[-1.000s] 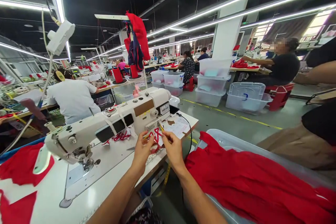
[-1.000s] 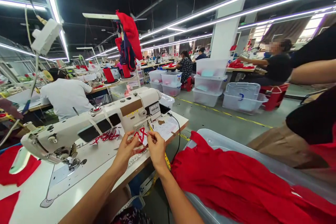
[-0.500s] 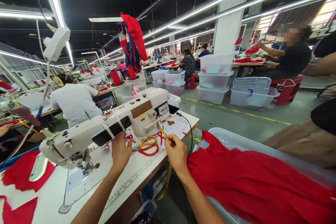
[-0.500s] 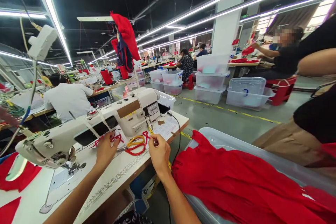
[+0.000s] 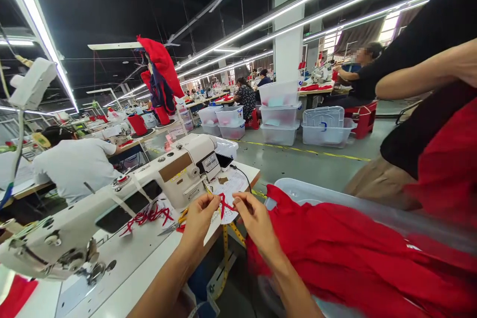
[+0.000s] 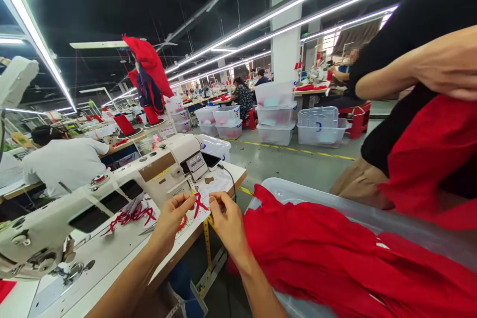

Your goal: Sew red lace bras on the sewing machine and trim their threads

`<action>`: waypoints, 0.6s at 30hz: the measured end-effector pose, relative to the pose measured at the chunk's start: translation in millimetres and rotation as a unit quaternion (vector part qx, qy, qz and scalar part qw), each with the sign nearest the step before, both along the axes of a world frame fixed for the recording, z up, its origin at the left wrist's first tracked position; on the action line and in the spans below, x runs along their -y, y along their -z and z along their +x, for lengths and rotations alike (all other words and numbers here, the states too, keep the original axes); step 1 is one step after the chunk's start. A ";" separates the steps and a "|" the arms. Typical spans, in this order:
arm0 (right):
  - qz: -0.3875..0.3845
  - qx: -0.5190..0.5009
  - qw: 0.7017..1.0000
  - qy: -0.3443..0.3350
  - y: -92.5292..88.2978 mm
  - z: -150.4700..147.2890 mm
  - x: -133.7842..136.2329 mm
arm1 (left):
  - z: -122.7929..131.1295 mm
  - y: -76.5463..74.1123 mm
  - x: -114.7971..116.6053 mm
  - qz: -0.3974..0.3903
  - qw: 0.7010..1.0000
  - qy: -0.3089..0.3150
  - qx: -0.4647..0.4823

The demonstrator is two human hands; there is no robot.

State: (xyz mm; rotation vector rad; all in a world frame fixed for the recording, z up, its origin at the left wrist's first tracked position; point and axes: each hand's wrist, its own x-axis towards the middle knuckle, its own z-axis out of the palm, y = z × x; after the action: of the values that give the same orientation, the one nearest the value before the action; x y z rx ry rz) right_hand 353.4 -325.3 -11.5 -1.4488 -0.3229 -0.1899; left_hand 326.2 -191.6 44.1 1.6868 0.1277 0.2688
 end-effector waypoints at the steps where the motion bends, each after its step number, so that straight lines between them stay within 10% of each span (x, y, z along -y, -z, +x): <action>1: 0.012 -0.012 1.000 -0.025 -4.1 2.0 4.3 | -0.1 -2.5 2.7 0.001 1.000 0.007 -0.006; 18: 0.164 -0.091 0.974 -0.127 -20.6 11.5 24.1 | 10.5 -5.9 23.9 0.009 0.996 0.090 -0.019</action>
State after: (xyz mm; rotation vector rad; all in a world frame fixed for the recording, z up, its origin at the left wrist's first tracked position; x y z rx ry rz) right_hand 364.9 -349.4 9.1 -1.0761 -0.3065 0.0949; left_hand 336.7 -215.5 50.0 1.7089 0.0013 0.1030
